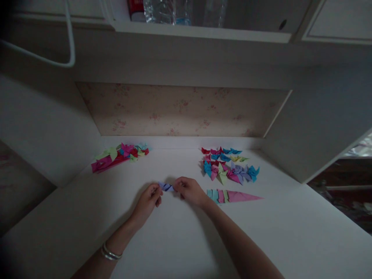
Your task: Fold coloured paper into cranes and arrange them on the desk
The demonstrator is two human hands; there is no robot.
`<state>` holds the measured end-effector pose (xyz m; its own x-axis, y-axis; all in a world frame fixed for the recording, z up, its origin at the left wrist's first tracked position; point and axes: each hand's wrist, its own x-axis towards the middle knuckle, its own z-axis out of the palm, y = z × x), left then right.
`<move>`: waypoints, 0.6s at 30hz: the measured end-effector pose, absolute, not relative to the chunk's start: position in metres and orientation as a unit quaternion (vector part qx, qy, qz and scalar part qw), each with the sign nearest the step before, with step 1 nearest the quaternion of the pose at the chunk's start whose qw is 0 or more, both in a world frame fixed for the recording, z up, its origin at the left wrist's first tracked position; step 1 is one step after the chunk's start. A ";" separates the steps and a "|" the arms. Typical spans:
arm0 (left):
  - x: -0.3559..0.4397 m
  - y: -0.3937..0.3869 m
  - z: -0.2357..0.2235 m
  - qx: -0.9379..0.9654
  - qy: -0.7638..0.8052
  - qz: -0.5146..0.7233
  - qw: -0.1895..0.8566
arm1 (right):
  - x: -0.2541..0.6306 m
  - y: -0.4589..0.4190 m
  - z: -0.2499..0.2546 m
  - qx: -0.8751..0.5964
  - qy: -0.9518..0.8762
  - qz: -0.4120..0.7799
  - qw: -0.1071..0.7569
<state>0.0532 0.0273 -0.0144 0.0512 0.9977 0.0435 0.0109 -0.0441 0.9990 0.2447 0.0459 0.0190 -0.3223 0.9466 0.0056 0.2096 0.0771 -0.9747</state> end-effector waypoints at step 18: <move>0.053 0.028 -0.018 0.533 0.495 0.447 0.521 | 0.463 0.109 0.098 -0.679 -0.667 0.173 0.254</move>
<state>0.0534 0.0278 -0.0182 0.1101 0.9931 -0.0398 0.0615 0.0332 0.9976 0.4634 0.1086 0.0981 0.0516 0.9932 0.1040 0.8176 0.0178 -0.5755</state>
